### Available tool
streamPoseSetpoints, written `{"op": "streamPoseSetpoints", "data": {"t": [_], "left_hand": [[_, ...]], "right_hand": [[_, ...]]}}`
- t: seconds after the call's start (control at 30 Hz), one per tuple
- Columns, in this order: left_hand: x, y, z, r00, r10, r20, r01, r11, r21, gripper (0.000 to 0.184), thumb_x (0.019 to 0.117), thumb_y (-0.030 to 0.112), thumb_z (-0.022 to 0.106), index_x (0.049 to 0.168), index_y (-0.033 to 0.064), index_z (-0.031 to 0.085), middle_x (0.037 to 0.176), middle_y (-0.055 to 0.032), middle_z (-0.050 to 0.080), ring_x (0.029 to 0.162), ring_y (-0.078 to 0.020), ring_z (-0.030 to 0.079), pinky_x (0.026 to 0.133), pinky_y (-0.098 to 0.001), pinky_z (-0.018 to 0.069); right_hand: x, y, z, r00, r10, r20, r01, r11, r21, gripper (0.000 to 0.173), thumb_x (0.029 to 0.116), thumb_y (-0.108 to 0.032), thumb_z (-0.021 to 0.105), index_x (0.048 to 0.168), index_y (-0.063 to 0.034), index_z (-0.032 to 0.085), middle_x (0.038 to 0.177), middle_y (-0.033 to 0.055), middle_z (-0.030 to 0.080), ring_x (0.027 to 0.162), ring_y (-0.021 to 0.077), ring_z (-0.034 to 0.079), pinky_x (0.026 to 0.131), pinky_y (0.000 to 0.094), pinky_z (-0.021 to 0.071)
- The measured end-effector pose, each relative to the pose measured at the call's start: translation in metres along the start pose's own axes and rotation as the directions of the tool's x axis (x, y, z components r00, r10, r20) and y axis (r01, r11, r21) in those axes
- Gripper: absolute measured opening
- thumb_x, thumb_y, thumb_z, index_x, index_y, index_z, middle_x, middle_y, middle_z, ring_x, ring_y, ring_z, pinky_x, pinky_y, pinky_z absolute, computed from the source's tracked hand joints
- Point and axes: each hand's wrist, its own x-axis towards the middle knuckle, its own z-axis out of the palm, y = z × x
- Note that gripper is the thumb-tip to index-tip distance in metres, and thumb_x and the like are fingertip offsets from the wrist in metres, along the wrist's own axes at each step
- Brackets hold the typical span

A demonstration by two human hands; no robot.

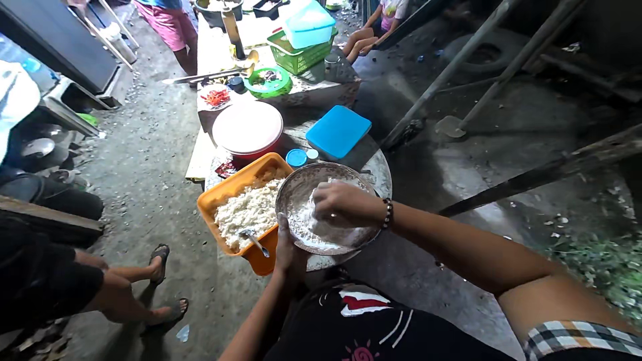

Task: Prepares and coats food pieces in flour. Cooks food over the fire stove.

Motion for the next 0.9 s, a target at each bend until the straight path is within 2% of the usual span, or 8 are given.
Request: {"op": "streamPoseSetpoints", "data": {"t": [0.1, 0.23, 0.4, 0.5, 0.6, 0.7, 0.8, 0.9], "left_hand": [[0.001, 0.001, 0.002, 1.0, 0.017, 0.001, -0.017, 1.0, -0.011, 0.061, 0.1094, 0.053, 0.013, 0.147, 0.0129, 0.041, 0.124, -0.011, 0.067, 0.111, -0.0232, 0.068, 0.088, -0.0469, 0.0604], [-0.001, 0.002, 0.004, 1.0, 0.027, 0.008, -0.026, 1.0, -0.011, 0.061, 0.1095, 0.053, 0.014, 0.147, 0.0123, 0.041, 0.125, -0.011, 0.066, 0.112, -0.0223, 0.067, 0.09, -0.0465, 0.0595], [-0.005, 0.002, 0.004, 0.999, 0.03, 0.032, -0.03, 1.0, -0.004, 0.061, 0.1092, 0.054, 0.018, 0.149, 0.0125, 0.039, 0.127, -0.0103, 0.065, 0.113, -0.0213, 0.067, 0.09, -0.0447, 0.0599], [-0.006, 0.002, 0.004, 0.999, 0.009, 0.044, -0.008, 1.0, -0.011, 0.061, 0.1087, 0.055, 0.018, 0.149, 0.0135, 0.04, 0.126, -0.0098, 0.065, 0.112, -0.0214, 0.067, 0.088, -0.0452, 0.0605], [-0.008, 0.002, 0.004, 0.999, -0.019, 0.041, 0.019, 1.0, -0.011, 0.062, 0.1088, 0.055, 0.018, 0.148, 0.0139, 0.04, 0.127, -0.0109, 0.065, 0.112, -0.0231, 0.068, 0.086, -0.0466, 0.061], [-0.011, 0.005, 0.008, 0.999, -0.026, 0.035, 0.025, 1.0, 0.019, 0.061, 0.1092, 0.054, 0.017, 0.15, 0.0145, 0.039, 0.129, -0.0107, 0.065, 0.113, -0.0234, 0.067, 0.086, -0.0472, 0.0612], [-0.01, 0.005, 0.007, 0.999, -0.036, 0.026, 0.035, 0.999, 0.033, 0.062, 0.1089, 0.055, 0.016, 0.15, 0.0154, 0.04, 0.129, -0.011, 0.065, 0.113, -0.0246, 0.067, 0.085, -0.0488, 0.061], [-0.009, 0.005, 0.008, 0.999, -0.044, 0.012, 0.043, 0.998, 0.037, 0.061, 0.1091, 0.055, 0.017, 0.149, 0.0156, 0.041, 0.127, -0.011, 0.066, 0.112, -0.0246, 0.068, 0.084, -0.0488, 0.0613]], "right_hand": [[0.0, 0.016, -0.017, 0.986, 0.072, -0.154, -0.048, 0.987, 0.153, 0.019, 0.0849, -0.013, 0.074, 0.101, -0.0058, 0.079, 0.095, 0.0101, 0.074, 0.093, 0.0258, 0.07, 0.084, 0.0475, 0.0577], [0.0, 0.024, -0.046, 0.961, 0.266, -0.075, -0.186, 0.822, 0.538, 0.025, 0.0876, -0.009, 0.072, 0.111, 0.0001, 0.074, 0.094, 0.0064, 0.076, 0.082, 0.0072, 0.07, 0.077, 0.0279, 0.059], [-0.001, 0.032, -0.05, 0.937, 0.331, 0.113, -0.29, 0.555, 0.78, 0.026, 0.0917, 0.004, 0.068, 0.117, 0.0046, 0.067, 0.099, 0.0102, 0.074, 0.085, 0.011, 0.072, 0.08, 0.0284, 0.0617], [-0.002, 0.045, -0.041, 0.927, 0.355, 0.121, -0.354, 0.72, 0.597, 0.022, 0.0926, -0.008, 0.072, 0.114, -0.0001, 0.072, 0.093, 0.0077, 0.075, 0.082, 0.0105, 0.072, 0.079, 0.0316, 0.061], [-0.001, 0.046, -0.037, 0.902, 0.428, 0.057, -0.428, 0.87, 0.246, 0.021, 0.0915, -0.013, 0.073, 0.11, -0.0049, 0.075, 0.087, 0.0111, 0.074, 0.078, 0.0242, 0.069, 0.077, 0.0513, 0.0569], [-0.002, 0.036, -0.035, 0.884, 0.468, -0.004, -0.468, 0.884, -0.012, 0.015, 0.0903, -0.012, 0.074, 0.105, -0.0091, 0.077, 0.1, 0.0132, 0.072, 0.096, 0.0321, 0.07, 0.087, 0.0574, 0.0565], [-0.008, 0.024, -0.034, 0.944, 0.325, -0.053, -0.328, 0.94, -0.091, 0.023, 0.0839, -0.003, 0.076, 0.105, -0.012, 0.078, 0.11, 0.0135, 0.069, 0.108, 0.0342, 0.066, 0.088, 0.0551, 0.0574], [-0.01, 0.011, -0.026, 0.997, 0.083, 0.001, -0.083, 0.988, -0.128, 0.028, 0.0817, 0.004, 0.074, 0.099, -0.0166, 0.081, 0.108, 0.0117, 0.068, 0.107, 0.0347, 0.063, 0.082, 0.0538, 0.0561]]}}
